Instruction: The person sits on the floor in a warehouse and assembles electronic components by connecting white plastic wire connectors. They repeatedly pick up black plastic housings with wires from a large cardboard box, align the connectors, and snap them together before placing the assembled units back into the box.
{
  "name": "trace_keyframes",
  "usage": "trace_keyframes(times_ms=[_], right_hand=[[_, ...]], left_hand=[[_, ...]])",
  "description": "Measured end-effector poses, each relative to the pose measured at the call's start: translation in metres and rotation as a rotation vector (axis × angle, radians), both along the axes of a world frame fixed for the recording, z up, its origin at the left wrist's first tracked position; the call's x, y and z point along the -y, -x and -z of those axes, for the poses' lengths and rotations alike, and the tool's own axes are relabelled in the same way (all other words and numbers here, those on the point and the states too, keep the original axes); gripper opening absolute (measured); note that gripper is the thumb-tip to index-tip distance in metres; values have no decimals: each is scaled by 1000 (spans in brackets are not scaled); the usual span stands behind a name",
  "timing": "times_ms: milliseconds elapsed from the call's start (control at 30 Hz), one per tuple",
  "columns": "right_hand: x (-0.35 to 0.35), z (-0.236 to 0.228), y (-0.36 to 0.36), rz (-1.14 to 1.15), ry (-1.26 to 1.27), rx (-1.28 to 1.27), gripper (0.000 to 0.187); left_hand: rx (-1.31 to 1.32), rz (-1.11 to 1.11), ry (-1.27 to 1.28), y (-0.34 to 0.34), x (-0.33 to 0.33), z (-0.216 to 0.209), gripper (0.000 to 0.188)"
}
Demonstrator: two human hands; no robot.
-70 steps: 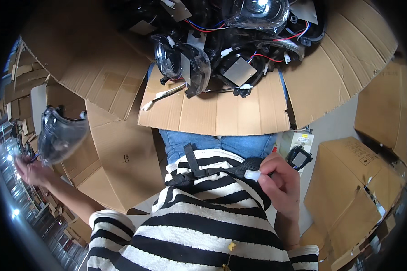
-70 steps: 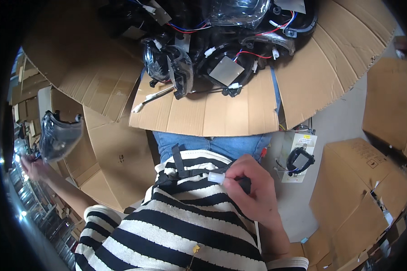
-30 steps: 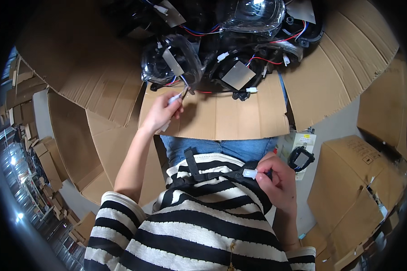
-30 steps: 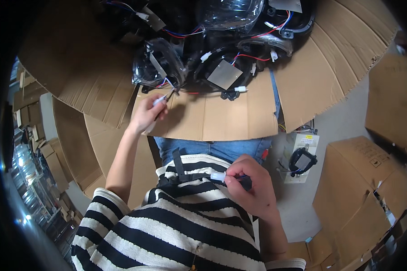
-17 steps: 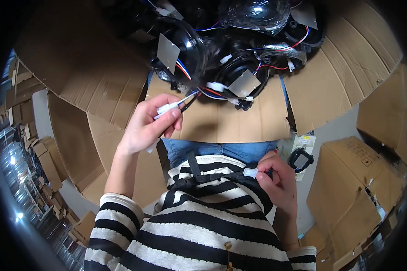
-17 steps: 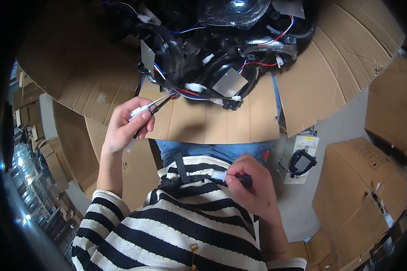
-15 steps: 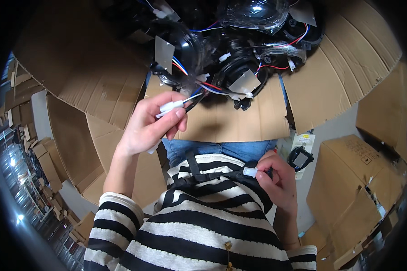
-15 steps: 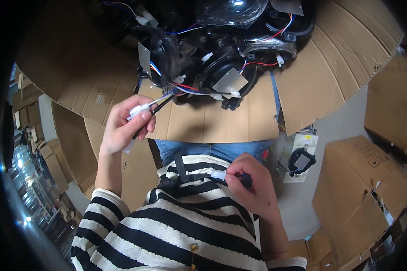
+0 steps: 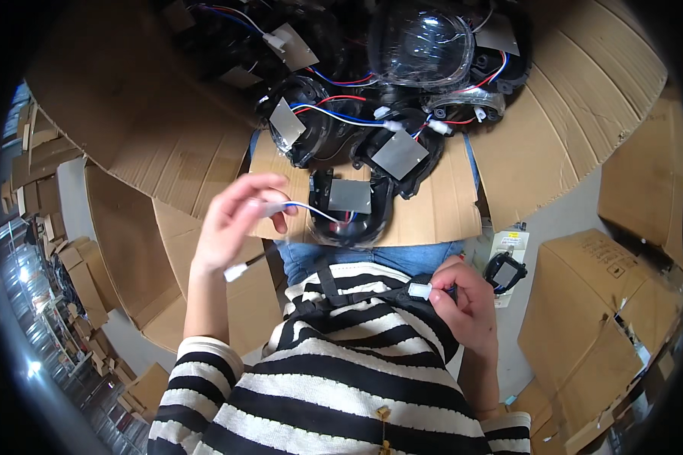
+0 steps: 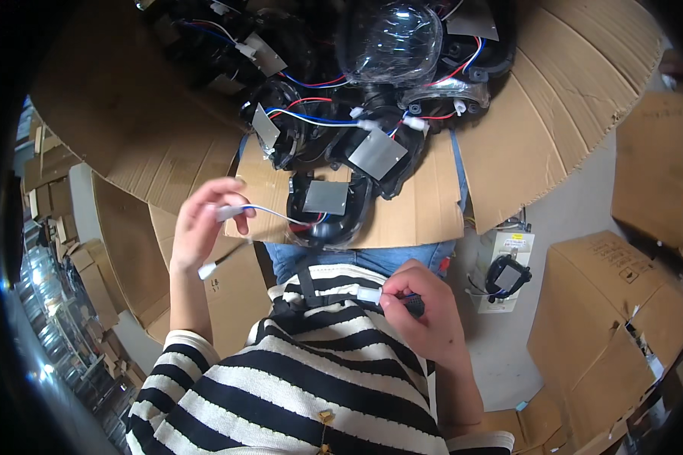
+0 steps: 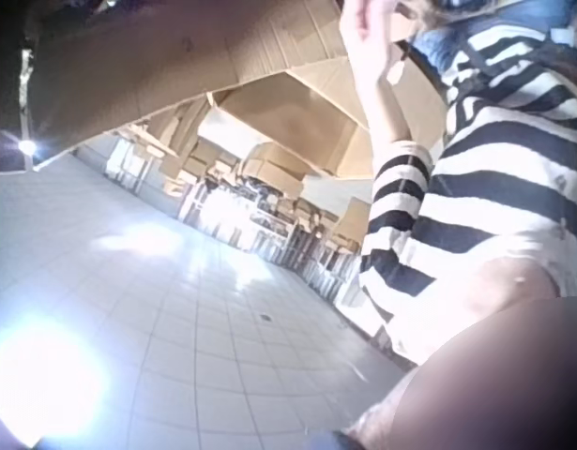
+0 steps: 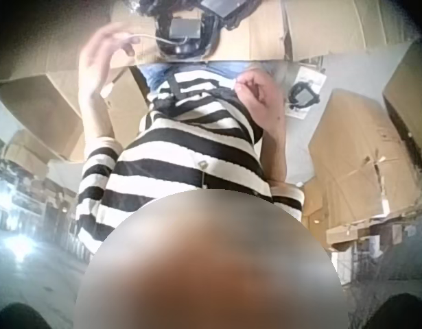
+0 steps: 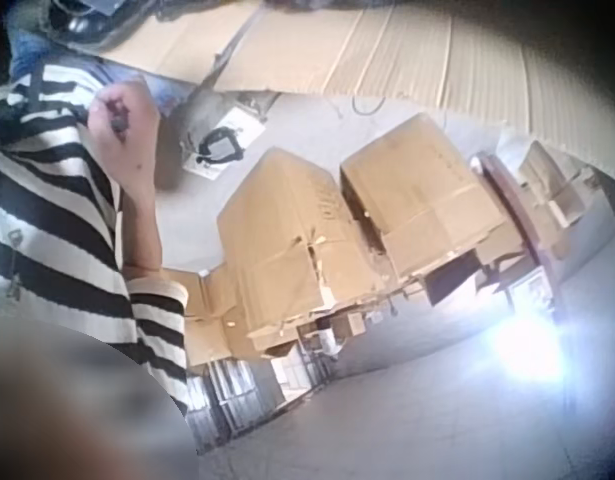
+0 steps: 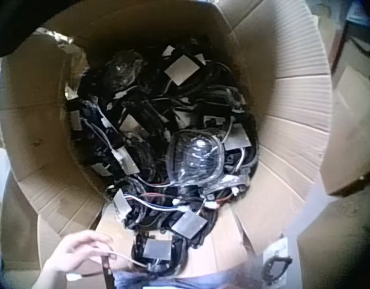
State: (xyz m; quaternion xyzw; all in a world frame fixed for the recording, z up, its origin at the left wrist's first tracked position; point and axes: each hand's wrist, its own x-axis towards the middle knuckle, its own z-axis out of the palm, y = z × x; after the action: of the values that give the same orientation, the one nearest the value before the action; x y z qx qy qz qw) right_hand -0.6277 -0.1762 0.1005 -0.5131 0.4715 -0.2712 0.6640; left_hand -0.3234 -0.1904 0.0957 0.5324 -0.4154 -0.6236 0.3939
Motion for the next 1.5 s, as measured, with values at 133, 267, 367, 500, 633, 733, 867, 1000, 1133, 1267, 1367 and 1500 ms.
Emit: trace_keyframes(times_ms=[133,267,367,500,633,733,867,1000,1133,1267,1367,1500], right_hand=[[1,-2,0,-16,1,1,5],[0,1,0,-35,6,0,5],[0,3,2,-25,14,-25,5],[-1,6,-3,-65,18,-28,6],[4,2,-6,-95,26,-10,6],[3,2,-4,-106,-11,-14,6],[0,7,-4,-92,-30,10,6],[-1,7,-2,-75,-26,34,5],[-2,8,-2,-83,-24,46,5],[-3,7,-2,-83,-31,39,6],[-4,8,-4,-104,-1,62,7],[-5,6,4,-135,-18,49,7]], left_hand=[[-268,-299,0,-31,-28,37,40],[879,-47,-96,-31,-83,67,20],[1252,185,-316,-21,-105,37,20],[484,330,-441,7,-126,18,26],[-72,-365,-577,47,-112,51,40],[-328,-638,-625,54,-104,72,43],[-267,-891,-275,50,-69,83,37],[-276,-1025,90,41,-4,48,30],[-160,-694,262,43,16,24,33],[159,-350,448,41,20,-10,40],[363,78,526,56,18,-37,33],[292,497,443,92,31,-39,34]])
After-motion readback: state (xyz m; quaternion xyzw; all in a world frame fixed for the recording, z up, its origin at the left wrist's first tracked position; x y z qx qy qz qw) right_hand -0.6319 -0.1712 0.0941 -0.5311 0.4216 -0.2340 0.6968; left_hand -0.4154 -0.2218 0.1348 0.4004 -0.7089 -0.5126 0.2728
